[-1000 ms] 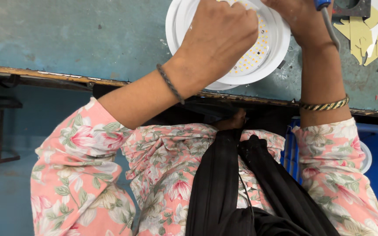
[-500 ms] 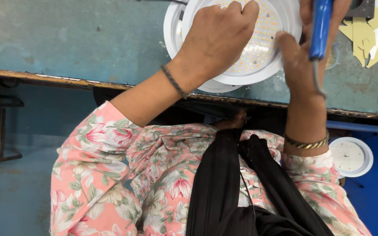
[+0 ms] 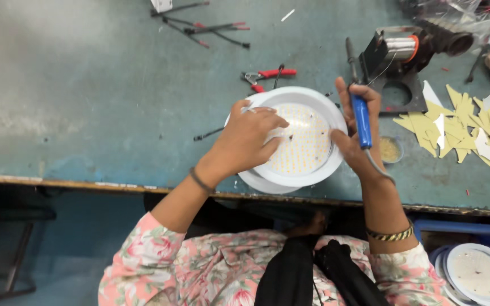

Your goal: The person solders wires onto round LED panel light modules at a workbench. They hold each panel steady with one hand while applying a soldering iron to connection points, dipping into a small flux container, and stacking finished panels aside.

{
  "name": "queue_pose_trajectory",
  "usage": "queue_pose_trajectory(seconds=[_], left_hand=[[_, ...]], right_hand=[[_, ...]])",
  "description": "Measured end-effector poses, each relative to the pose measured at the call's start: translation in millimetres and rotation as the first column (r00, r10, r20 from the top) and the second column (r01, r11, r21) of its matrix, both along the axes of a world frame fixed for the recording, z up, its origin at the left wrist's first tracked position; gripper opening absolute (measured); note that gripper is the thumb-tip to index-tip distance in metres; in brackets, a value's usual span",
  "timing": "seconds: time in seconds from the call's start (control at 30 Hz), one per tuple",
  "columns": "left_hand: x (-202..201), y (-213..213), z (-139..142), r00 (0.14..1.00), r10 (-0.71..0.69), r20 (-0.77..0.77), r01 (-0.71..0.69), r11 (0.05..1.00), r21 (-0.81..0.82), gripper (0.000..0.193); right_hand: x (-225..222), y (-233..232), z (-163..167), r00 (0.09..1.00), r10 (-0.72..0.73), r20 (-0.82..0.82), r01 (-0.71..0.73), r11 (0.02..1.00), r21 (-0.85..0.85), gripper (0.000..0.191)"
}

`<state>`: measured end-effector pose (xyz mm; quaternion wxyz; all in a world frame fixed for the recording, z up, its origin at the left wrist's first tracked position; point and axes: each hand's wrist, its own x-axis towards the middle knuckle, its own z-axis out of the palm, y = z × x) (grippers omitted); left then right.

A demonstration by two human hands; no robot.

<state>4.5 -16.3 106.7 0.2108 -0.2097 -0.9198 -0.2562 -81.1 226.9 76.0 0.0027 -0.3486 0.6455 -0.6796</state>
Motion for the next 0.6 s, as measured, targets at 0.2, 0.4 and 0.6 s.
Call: queue_pose_trajectory(seconds=[0.2, 0.4, 0.6], left_hand=[[-1, -4, -4, 0.99, -0.058, 0.127, 0.064, 0.997, -0.044, 0.035], [8, 6, -6, 0.997, -0.004, 0.082, -0.002, 0.998, 0.064, 0.015], [22, 0, -14, 1.0, -0.021, 0.009, 0.02, 0.991, 0.131, 0.011]], right_hand=[[-4, -1, -8, 0.993, 0.059, 0.1, -0.055, 0.998, -0.042, 0.075], [0, 2, -14, 0.997, 0.078, -0.002, -0.078, 0.997, -0.001, 0.073], [15, 2, -29, 0.995, 0.096, 0.033, -0.091, 0.987, -0.133, 0.069]])
